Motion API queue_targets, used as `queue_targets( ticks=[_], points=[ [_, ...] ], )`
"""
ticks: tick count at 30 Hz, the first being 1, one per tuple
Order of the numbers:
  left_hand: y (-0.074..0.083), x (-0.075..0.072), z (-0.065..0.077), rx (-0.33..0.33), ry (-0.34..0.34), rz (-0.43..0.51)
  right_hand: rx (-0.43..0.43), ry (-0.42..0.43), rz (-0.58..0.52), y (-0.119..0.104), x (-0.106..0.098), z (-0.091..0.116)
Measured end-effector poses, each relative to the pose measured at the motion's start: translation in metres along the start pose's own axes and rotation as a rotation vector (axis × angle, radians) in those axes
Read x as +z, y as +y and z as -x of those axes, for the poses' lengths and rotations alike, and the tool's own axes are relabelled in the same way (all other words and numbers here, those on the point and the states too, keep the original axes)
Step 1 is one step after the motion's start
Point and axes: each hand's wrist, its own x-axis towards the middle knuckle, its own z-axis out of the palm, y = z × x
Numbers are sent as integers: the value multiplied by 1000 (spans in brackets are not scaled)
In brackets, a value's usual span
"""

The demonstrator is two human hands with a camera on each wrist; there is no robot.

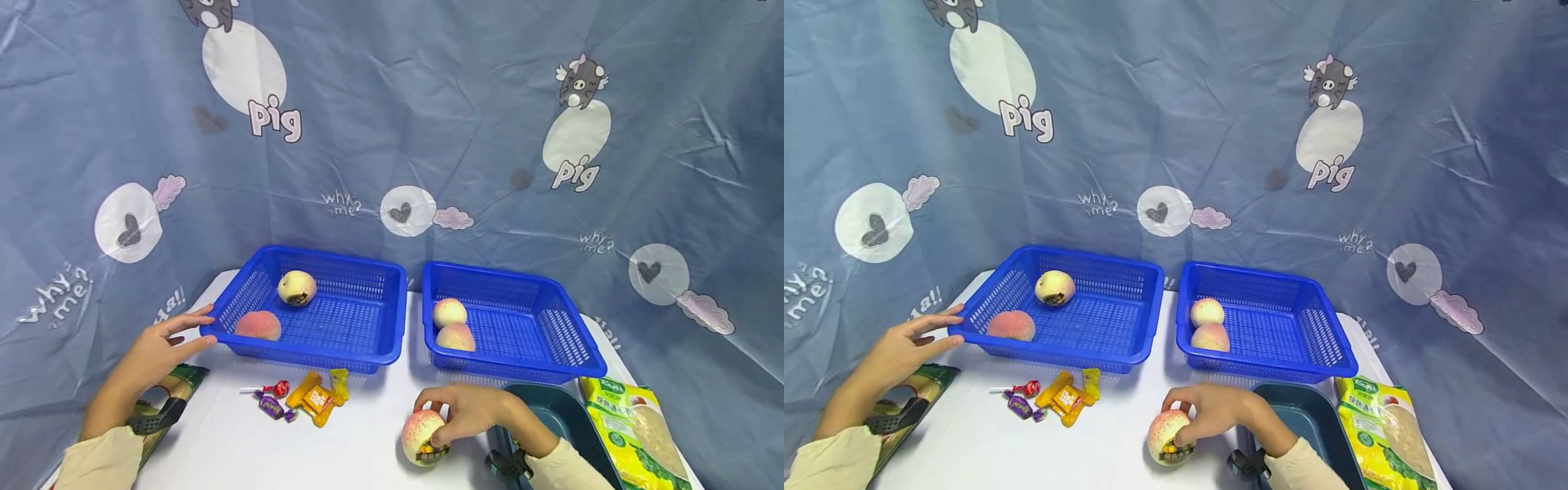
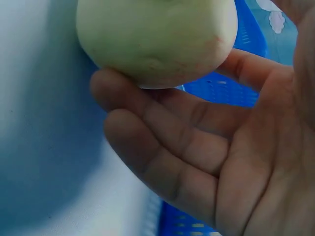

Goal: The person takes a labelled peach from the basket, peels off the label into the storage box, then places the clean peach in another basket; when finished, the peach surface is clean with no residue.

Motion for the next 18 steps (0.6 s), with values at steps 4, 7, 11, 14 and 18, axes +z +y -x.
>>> queue_targets(
  ticks=[4, 7, 11, 14, 18],
  points=[
    [0, 3, 1, 15, 9, 17, -61, 65, 79, -2, 1, 2],
    [2, 2, 0, 46, 12, -25, -181, 171, 225, -6, 3, 3],
    [16, -3, -3, 125, 13, -137, -288, 273, 366, -10, 7, 2],
    [42, -1, -5, 211, 13, -190, -280, 304, 354, -10, 9, 0],
    [95, 25, -3, 407, 1, -158, -223, 331, 290, -6, 10, 0]
  ],
)
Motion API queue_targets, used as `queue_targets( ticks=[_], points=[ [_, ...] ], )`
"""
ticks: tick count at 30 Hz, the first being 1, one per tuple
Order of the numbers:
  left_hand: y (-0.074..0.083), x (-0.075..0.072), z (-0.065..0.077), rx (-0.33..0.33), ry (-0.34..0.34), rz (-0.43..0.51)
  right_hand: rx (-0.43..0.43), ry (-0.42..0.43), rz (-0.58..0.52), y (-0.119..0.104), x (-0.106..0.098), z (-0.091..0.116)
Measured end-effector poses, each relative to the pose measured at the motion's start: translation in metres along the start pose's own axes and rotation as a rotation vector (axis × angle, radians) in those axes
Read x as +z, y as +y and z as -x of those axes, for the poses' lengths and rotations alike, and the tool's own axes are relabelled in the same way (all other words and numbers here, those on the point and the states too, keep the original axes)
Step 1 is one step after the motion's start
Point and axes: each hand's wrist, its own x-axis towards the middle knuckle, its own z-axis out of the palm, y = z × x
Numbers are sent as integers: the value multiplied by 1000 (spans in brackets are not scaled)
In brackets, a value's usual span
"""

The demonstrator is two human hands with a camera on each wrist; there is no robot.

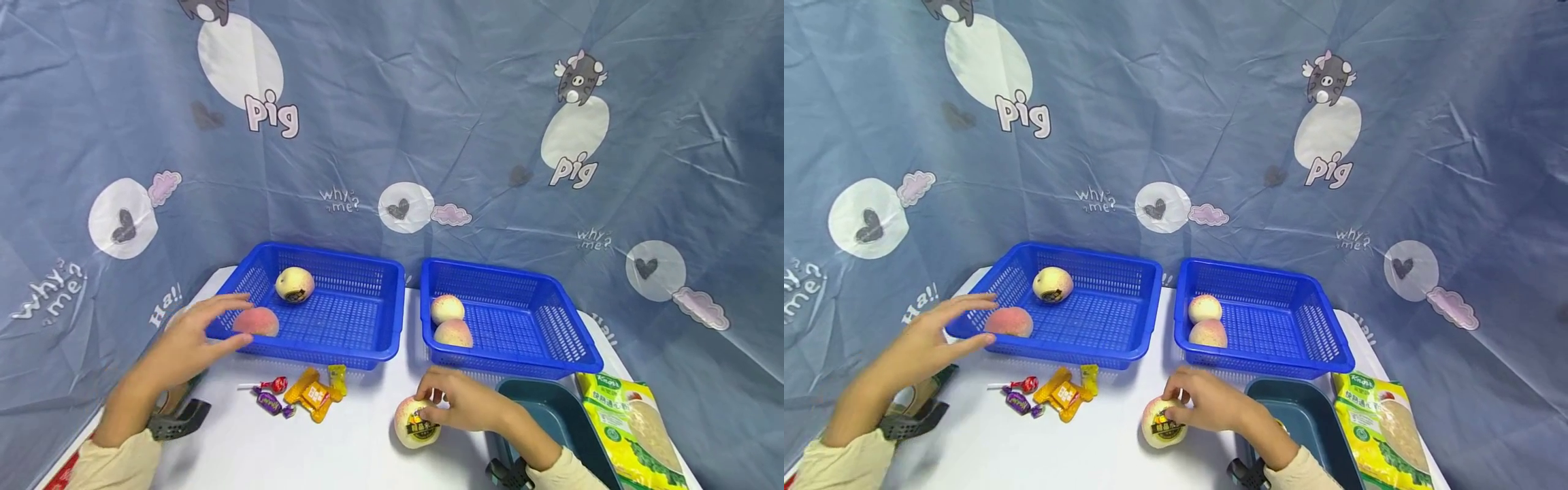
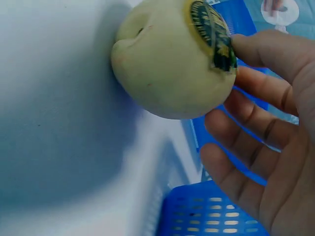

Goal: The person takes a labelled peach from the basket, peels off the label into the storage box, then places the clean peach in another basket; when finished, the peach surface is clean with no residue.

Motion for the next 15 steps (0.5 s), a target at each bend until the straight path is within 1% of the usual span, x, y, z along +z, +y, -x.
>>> queue_targets(
  ticks=[2, 3, 4, 6, 8, 9, 11, 13, 15],
  points=[
    [33, 21, -8, 103, -45, 49, 16, 13, -12, 3, 1, 1],
    [49, 35, -11, 150, -85, 80, 18, 21, -16, 4, 1, 2],
    [65, 50, -12, 179, -148, 107, 16, 31, -17, 5, 1, 2],
    [94, 84, -12, 202, -284, 132, 8, 53, -12, 7, 1, 2],
    [115, 118, -8, 177, -406, 131, -4, 73, 0, 7, 2, 2],
    [124, 134, -7, 157, -454, 124, -6, 80, 7, 7, 2, 2],
    [133, 162, -4, 128, -512, 116, -3, 91, 20, 6, 3, 1],
    [135, 184, -4, 99, -534, 140, 13, 92, 25, 4, 4, 0],
    [134, 201, -5, 84, -523, 198, 34, 92, 16, 3, 4, 0]
  ],
)
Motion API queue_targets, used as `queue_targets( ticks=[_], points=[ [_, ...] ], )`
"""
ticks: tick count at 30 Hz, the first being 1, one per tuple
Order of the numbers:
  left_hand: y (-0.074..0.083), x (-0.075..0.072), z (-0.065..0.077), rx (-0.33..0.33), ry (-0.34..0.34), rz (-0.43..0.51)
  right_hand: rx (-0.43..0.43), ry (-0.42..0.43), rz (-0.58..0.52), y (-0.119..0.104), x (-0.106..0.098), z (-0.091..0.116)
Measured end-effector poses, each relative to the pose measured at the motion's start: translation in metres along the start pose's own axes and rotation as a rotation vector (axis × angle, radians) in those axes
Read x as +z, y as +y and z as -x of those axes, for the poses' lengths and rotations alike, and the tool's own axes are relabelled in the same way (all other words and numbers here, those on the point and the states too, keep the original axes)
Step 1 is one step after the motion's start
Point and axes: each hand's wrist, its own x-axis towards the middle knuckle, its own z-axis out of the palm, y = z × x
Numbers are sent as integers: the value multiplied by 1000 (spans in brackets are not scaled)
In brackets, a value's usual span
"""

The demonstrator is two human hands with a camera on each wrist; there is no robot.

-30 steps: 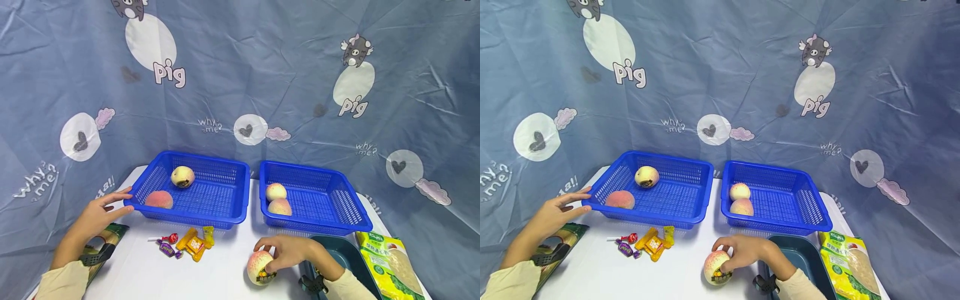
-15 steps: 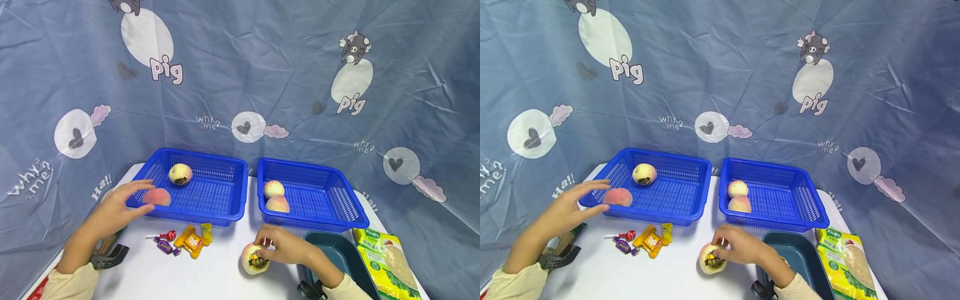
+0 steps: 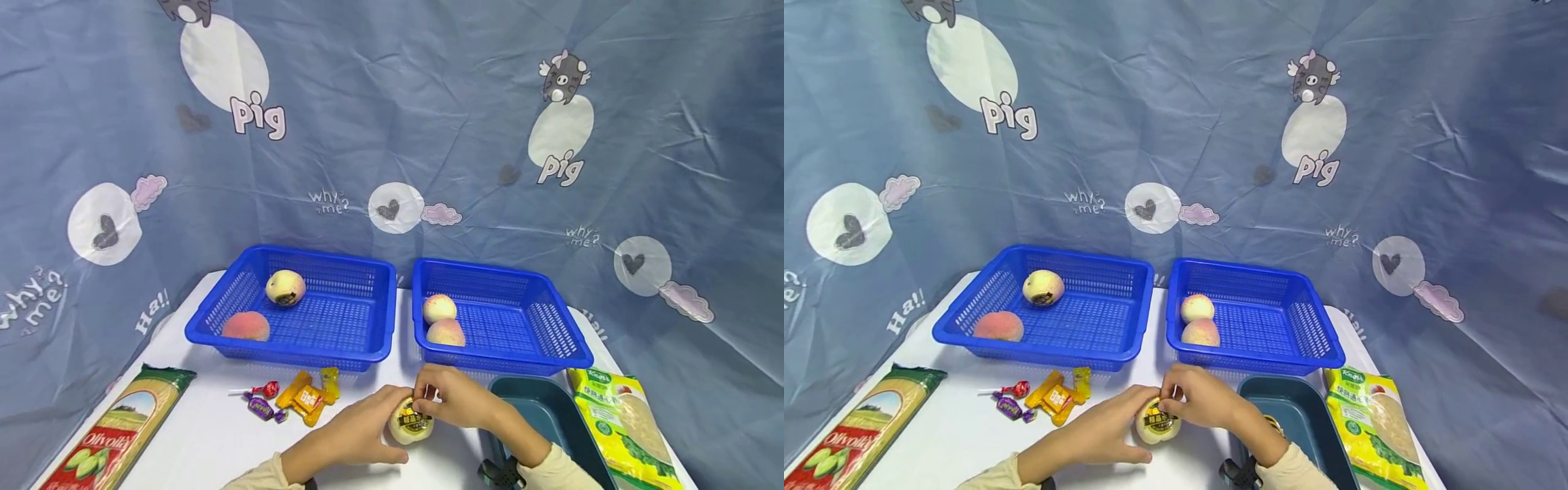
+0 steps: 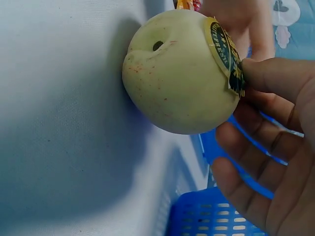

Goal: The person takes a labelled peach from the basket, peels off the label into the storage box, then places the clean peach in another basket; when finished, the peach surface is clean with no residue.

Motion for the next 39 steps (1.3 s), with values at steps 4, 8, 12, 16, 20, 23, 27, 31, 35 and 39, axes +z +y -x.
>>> queue_targets(
  ticks=[4, 8, 12, 16, 20, 23, 27, 31, 35, 39],
  points=[
    [-8, 10, -9, -14, 46, 100, 28, -2, -21, -2, 0, -1],
    [-13, 11, -11, -18, 69, 138, 31, 1, -4, -1, -3, 0],
    [-16, 13, -11, -5, 86, 143, 44, 2, 0, 0, -4, 2],
    [-16, 14, -11, -9, 90, 148, 89, -1, -44, -1, -3, 2],
    [-15, 14, -11, -15, 87, 158, 128, 7, -108, -1, 1, 1],
    [-15, 15, -10, -15, 87, 153, 143, 17, -141, -1, 4, 1],
    [-15, 16, -9, -7, 90, 139, 139, 20, -160, -1, 6, 2],
    [-15, 18, -9, 4, 96, 132, 124, 18, -176, -2, 5, 3],
    [-15, 18, -9, 2, 95, 128, 110, 12, -202, -3, 3, 4],
    [-16, 18, -10, -3, 96, 126, 103, 6, -226, -3, 2, 3]
  ],
)
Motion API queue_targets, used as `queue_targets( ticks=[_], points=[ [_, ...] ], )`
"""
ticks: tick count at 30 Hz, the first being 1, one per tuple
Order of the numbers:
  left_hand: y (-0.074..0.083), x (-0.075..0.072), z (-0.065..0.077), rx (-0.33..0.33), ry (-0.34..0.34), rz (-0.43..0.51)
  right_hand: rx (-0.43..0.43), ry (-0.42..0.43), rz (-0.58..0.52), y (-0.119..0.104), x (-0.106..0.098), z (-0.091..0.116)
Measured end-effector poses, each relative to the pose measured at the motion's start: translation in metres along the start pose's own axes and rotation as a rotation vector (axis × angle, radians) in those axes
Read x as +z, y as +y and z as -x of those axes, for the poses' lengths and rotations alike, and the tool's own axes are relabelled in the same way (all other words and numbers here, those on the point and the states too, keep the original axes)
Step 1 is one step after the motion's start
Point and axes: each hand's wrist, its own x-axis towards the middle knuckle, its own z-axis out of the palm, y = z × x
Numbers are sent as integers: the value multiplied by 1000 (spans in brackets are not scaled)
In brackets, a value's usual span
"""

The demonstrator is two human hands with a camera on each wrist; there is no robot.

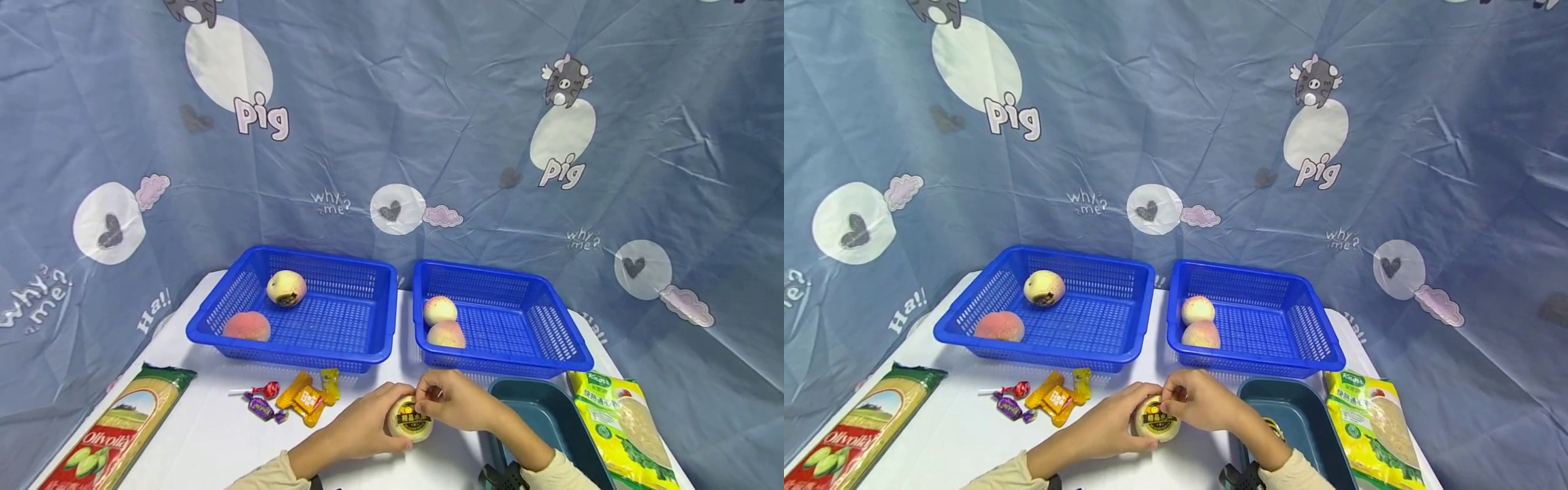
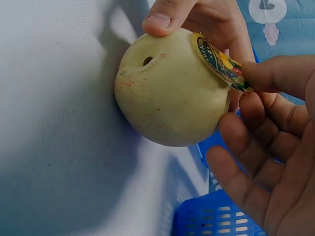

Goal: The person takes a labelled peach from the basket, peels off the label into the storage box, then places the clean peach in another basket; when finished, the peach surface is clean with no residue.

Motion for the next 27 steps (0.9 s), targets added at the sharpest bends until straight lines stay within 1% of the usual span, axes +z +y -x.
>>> queue_targets(
  ticks=[5, 9, 12, 15, 18, 21, 24, 27],
  points=[
    [-1, 1, -1, -2, -9, 4, -3, -4, -42, 1, 0, 3],
    [-1, 2, -1, 6, 5, 11, -30, -26, -123, -3, -4, 6],
    [-1, 2, -2, 13, 19, 23, -34, -34, -205, -7, -13, 11],
    [-1, 1, -1, 7, 19, 34, -17, -10, -273, -9, -29, 20],
    [-1, 2, 0, 0, 12, 24, 31, 33, -316, -9, -48, 35],
    [-2, 2, 1, -5, 15, 11, 84, 61, -322, -4, -70, 56],
    [-2, 2, 1, -9, 28, 6, 164, 62, -283, 7, -89, 81],
    [-3, 0, 0, -15, 44, 2, 234, 23, -244, 26, -98, 102]
  ],
)
